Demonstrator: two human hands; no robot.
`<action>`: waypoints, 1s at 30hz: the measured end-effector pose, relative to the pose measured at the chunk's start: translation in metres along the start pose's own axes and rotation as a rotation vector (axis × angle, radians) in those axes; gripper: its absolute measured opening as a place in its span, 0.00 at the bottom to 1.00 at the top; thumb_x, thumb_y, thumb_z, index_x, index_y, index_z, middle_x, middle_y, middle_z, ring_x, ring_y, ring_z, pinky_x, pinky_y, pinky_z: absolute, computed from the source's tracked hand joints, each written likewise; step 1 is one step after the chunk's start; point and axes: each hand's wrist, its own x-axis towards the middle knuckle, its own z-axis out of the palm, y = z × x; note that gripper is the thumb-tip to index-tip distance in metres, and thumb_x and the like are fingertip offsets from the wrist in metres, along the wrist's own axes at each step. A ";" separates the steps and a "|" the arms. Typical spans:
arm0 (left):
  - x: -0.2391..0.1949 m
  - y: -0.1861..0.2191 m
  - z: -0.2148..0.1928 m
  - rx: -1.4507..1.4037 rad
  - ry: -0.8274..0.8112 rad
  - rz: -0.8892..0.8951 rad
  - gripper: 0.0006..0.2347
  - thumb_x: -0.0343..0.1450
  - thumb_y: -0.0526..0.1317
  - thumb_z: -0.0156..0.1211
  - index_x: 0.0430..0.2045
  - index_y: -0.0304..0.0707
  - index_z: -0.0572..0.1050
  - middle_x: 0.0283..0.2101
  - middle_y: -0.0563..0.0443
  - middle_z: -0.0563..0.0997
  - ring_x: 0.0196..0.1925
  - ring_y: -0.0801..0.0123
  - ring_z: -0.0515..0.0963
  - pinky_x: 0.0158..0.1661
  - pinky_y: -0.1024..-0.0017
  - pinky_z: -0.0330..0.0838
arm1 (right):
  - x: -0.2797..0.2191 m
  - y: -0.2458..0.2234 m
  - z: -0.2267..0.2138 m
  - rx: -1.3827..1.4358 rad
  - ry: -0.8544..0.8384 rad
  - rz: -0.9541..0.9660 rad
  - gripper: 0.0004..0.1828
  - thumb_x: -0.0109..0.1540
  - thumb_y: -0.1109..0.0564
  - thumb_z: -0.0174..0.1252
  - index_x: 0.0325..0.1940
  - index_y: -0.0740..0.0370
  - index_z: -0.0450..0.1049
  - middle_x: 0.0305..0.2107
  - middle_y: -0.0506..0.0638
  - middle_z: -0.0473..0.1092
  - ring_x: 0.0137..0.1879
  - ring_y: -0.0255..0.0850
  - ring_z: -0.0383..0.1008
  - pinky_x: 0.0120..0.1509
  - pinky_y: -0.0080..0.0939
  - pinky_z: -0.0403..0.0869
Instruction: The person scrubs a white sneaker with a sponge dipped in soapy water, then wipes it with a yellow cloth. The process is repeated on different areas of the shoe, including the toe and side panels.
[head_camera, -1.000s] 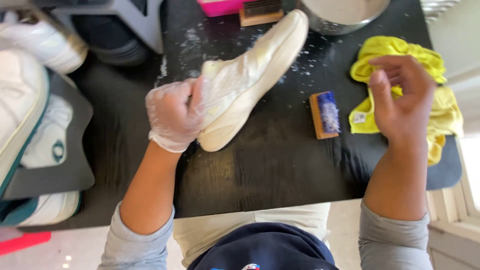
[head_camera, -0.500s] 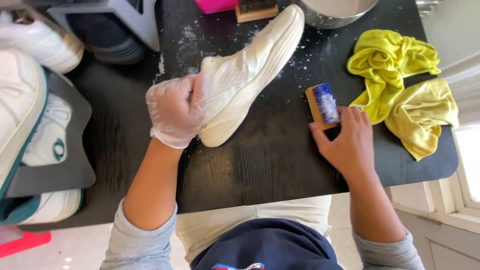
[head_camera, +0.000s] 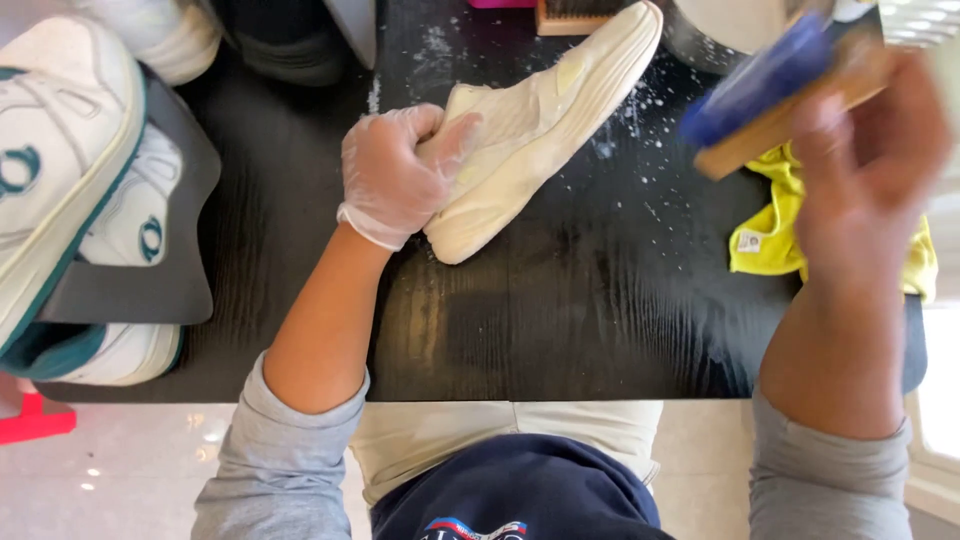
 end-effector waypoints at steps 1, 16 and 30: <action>0.002 -0.006 0.001 -0.030 -0.045 -0.084 0.20 0.74 0.55 0.62 0.16 0.42 0.72 0.16 0.44 0.73 0.31 0.41 0.80 0.37 0.59 0.72 | 0.012 0.002 0.001 0.038 0.053 -0.019 0.12 0.83 0.60 0.57 0.60 0.72 0.65 0.44 0.58 0.63 0.45 0.43 0.66 0.49 0.39 0.67; 0.010 0.000 0.000 0.219 -0.136 -0.123 0.24 0.78 0.57 0.48 0.13 0.44 0.61 0.15 0.49 0.59 0.21 0.57 0.59 0.30 0.58 0.56 | 0.120 0.102 -0.032 -0.407 -0.107 0.144 0.19 0.72 0.53 0.61 0.63 0.67 0.71 0.47 0.61 0.69 0.46 0.50 0.70 0.46 0.49 0.69; 0.011 0.017 -0.002 0.085 -0.120 -0.325 0.24 0.74 0.51 0.55 0.10 0.46 0.53 0.18 0.61 0.48 0.23 0.75 0.49 0.28 0.72 0.48 | 0.148 0.151 0.025 -0.930 -0.339 0.379 0.26 0.56 0.45 0.64 0.56 0.57 0.76 0.47 0.57 0.74 0.53 0.61 0.70 0.46 0.62 0.69</action>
